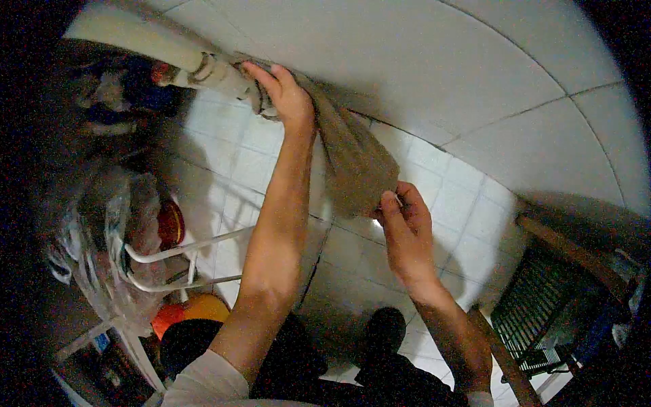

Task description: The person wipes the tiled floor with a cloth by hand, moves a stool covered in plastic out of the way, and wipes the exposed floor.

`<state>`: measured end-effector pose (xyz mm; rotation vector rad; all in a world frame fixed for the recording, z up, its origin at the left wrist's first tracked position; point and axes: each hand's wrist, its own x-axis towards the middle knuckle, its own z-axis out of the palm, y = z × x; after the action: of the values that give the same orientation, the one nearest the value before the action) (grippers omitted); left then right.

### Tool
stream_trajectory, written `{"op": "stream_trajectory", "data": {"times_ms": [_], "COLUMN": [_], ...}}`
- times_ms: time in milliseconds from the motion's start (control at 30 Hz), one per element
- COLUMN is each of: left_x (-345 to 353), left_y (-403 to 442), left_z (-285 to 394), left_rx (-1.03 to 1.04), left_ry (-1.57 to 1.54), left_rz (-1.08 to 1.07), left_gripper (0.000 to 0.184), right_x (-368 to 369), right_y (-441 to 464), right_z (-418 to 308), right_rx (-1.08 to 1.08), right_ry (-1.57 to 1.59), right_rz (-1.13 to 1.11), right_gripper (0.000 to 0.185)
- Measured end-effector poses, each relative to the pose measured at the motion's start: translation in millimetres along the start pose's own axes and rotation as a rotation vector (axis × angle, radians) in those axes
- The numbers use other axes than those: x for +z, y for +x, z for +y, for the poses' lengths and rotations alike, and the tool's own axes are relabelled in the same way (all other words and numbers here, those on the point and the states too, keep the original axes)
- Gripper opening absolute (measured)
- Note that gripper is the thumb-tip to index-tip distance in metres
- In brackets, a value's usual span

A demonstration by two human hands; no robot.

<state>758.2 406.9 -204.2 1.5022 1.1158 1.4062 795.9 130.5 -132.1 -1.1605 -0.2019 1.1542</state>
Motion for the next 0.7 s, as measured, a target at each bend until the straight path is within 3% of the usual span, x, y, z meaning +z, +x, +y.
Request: {"op": "stream_trajectory", "data": {"times_ms": [33,133,233,267,400,467,567,700], "left_x": [0,-1,-7,-5,-14,-23,-21,-12], "left_y": [1,-11,-6,4,50,67,94,47], "left_z": [6,36,50,44,94,156,118,69], "left_rx": [-0.042,-0.482,-0.566,-0.471,0.443,0.179,0.486,0.279], "left_ry": [-0.035,-0.324,-0.476,-0.516,-0.021,-0.269,0.043,0.093], "left_rz": [0.007,-0.021,-0.022,-0.029,0.050,0.007,0.117,0.041], "left_gripper": [0.072,0.071,0.071,0.071,0.065,0.063,0.067,0.068], "right_x": [4,23,39,35,30,38,46,35], "right_y": [0,0,-9,-8,-11,-5,2,14], "right_z": [3,13,5,1,-11,-30,-44,-27], "right_rx": [0.015,0.028,0.005,-0.022,-0.080,-0.140,-0.224,-0.122], "right_ry": [0.023,0.090,0.060,0.058,0.079,0.060,0.007,0.026], "right_rz": [-0.004,0.004,-0.054,-0.044,0.021,-0.050,-0.166,-0.052], "right_gripper": [0.021,0.021,0.020,0.021,0.022,0.024,0.024,0.023]}}
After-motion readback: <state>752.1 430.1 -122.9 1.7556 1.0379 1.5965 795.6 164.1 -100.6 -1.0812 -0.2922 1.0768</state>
